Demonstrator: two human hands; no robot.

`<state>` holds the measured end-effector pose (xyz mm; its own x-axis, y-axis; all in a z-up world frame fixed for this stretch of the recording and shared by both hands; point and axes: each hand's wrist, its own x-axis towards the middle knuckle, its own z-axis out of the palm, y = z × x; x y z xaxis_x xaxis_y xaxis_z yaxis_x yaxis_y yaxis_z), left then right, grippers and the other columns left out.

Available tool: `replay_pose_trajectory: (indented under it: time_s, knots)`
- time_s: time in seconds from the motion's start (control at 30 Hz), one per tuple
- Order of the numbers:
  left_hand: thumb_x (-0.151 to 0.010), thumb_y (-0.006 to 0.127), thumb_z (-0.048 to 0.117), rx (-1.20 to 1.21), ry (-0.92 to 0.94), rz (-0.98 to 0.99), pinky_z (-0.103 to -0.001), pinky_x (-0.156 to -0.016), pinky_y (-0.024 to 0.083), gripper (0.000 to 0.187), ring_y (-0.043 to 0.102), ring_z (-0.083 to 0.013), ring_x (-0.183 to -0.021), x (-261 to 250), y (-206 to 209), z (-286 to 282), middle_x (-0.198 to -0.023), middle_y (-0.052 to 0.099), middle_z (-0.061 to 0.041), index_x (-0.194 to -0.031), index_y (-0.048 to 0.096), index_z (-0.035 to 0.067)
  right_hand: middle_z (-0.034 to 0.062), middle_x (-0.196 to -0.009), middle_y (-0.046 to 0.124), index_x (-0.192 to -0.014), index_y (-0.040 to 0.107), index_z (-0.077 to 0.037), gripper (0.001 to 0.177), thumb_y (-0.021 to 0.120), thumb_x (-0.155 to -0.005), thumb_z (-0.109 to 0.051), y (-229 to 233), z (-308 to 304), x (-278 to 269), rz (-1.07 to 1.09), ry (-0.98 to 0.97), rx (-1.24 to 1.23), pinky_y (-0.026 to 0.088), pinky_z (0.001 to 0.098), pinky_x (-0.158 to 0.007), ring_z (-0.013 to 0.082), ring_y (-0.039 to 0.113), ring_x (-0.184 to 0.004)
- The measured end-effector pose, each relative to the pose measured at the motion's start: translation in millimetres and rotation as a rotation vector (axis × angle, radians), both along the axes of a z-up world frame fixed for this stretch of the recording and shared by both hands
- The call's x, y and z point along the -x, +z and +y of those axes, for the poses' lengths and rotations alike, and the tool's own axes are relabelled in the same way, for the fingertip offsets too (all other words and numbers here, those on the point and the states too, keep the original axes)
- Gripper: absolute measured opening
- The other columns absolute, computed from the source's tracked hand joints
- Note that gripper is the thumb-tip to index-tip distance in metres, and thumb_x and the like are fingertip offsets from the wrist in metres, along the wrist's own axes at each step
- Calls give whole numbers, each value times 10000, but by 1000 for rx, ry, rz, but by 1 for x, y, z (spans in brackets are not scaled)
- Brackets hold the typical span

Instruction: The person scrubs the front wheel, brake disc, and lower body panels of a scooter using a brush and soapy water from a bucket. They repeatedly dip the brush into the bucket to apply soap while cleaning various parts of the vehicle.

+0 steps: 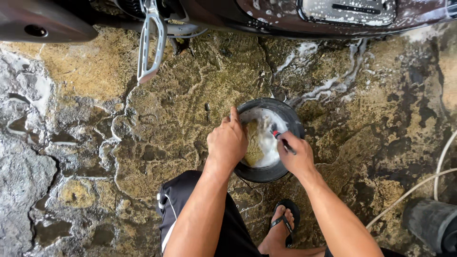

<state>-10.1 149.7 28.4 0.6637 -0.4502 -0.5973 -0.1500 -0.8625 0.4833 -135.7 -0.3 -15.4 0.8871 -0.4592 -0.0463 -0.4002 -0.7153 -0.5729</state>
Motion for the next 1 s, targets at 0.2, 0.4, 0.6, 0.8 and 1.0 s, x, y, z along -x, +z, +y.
replay_pose_trajectory:
  time_s: [0.2,0.4,0.6,0.8,1.0]
  knots:
    - [-862,334,277,40,-2,-1,-520,-741,474,565,579,-431,-905,2,-22,8,-1081,546,-234,-1347,282,-9,119,-636,629,-802,669,-203,103,594,-756,-149,32,11,-13,122,-299,-33,468,365,-544,252,628,-655]
    - [-855,369,362,45,19,-5,-509,-748,475,601,590,-410,-902,-16,-45,0,-985,583,-215,-1356,283,40,223,-736,623,-877,585,74,95,513,-824,40,33,-25,-28,-699,-204,-59,414,221,-415,153,544,-532]
    - [-858,362,377,49,-5,33,-504,-799,458,611,569,-401,-964,-16,-20,-16,-1049,558,-210,-1373,247,69,177,-844,636,-876,620,62,142,571,-823,-60,58,3,-84,-916,99,151,543,325,-604,283,641,-765]
    - [-852,401,343,47,14,3,-510,-813,455,598,560,-406,-983,-19,-4,-3,-1089,545,-212,-1355,273,47,185,-730,626,-848,606,57,112,513,-867,-4,49,-37,-105,-986,145,238,472,285,-463,241,587,-551]
    - [-856,416,377,8,40,-21,-529,-821,442,628,539,-430,-998,-22,1,7,-1135,511,-216,-1353,257,28,174,-696,576,-835,571,47,106,495,-905,26,67,-61,-107,-965,169,256,436,278,-475,218,507,-510]
